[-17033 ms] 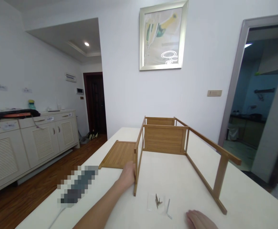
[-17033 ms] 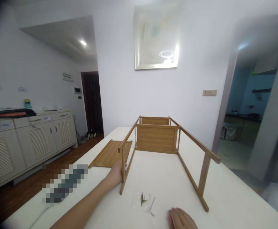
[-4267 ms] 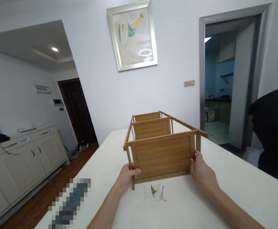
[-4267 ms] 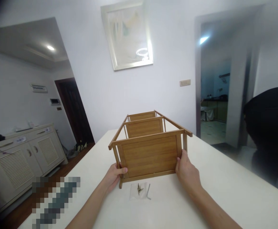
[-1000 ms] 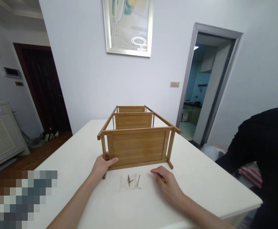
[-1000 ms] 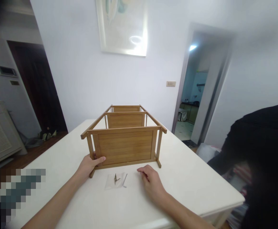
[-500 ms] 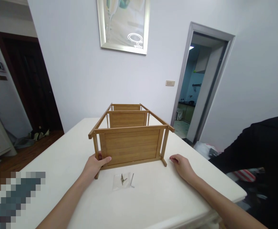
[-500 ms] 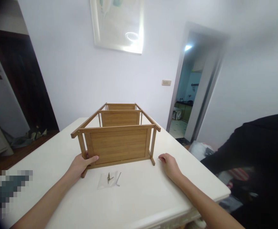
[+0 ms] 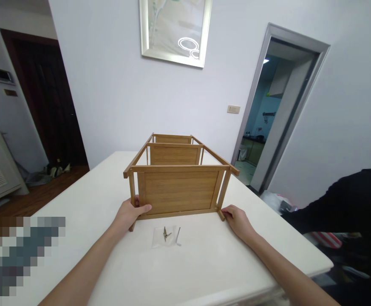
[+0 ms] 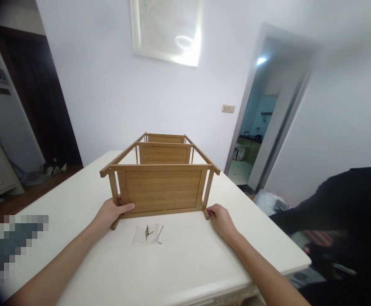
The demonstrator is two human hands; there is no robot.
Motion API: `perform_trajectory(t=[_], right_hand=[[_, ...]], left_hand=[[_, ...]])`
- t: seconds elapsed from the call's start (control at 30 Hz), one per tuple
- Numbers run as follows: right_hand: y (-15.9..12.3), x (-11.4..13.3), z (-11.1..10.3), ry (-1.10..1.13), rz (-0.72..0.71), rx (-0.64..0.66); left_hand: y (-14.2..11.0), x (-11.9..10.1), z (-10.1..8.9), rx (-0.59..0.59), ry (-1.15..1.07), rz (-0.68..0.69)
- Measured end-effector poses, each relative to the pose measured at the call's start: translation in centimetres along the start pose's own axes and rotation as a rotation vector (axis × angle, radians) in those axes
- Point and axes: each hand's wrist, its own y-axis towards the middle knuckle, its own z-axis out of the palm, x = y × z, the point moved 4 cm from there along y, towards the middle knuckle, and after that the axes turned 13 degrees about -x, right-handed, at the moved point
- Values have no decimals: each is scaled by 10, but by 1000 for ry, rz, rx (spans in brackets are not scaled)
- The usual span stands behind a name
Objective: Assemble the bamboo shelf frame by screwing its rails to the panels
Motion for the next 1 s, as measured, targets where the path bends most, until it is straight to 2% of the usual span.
perform_trajectory(t=[0.33,0.53,1.0], right_hand=[[-2,-4,2,181,103,6],[-1,-7,2,207,134,-12],[1,-12,7,208,101,-20]], left_hand=[[-1,-2,-2,-33,42,2],[1,1,-2,-17,23,4],[3,2,-3,-30,15,50]])
